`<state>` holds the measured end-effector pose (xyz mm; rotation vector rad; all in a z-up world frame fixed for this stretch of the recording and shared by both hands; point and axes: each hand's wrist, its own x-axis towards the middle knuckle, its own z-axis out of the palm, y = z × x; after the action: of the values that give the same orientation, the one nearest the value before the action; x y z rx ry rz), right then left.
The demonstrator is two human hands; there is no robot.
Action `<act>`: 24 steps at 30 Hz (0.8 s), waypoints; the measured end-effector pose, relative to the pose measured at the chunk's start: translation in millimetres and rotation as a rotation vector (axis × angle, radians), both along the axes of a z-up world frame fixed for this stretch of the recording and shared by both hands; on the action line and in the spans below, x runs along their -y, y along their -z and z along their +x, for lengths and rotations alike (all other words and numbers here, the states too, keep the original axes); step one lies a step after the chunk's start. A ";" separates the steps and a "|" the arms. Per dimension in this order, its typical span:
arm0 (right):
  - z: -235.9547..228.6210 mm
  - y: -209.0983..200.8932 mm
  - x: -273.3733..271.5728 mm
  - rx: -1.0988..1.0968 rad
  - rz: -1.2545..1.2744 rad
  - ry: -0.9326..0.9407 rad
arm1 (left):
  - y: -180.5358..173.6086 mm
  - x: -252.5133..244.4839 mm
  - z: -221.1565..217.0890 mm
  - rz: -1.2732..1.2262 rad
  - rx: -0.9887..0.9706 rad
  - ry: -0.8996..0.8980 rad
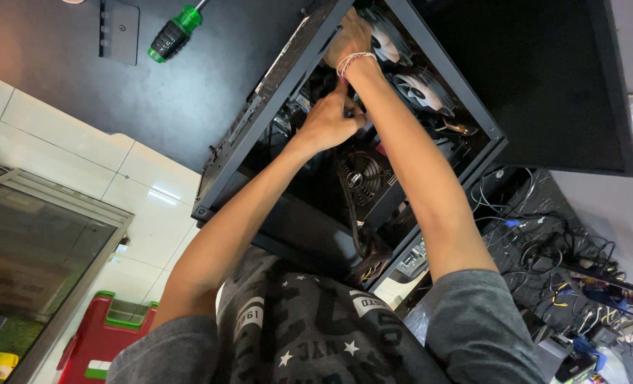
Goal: The person connects various power cables inside a computer case, including a 24-pin motherboard connector and a 4-pin CPU power connector. They route the cables through the case and secure them to the motherboard.
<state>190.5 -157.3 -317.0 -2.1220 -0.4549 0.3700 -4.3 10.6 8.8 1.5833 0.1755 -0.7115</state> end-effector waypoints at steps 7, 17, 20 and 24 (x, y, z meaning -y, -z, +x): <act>-10.1 -50.4 -11.3 0.063 -0.233 -0.011 | 3.1 -1.7 -9.1 -0.032 0.085 -0.034; -34.5 -116.5 -38.6 0.174 -0.722 -0.027 | -9.4 -5.2 -1.6 -0.010 0.018 -0.014; -38.5 -106.8 -41.0 0.109 -0.803 0.065 | 2.5 3.4 -0.1 0.052 -0.029 0.008; -45.9 -107.0 -43.1 -0.032 -0.741 0.204 | 4.5 2.6 -3.2 0.064 0.028 -0.002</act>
<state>144.6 -114.2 -210.0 -2.8412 -0.0698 0.5054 -7.4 8.0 4.3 1.6530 0.1808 -0.6883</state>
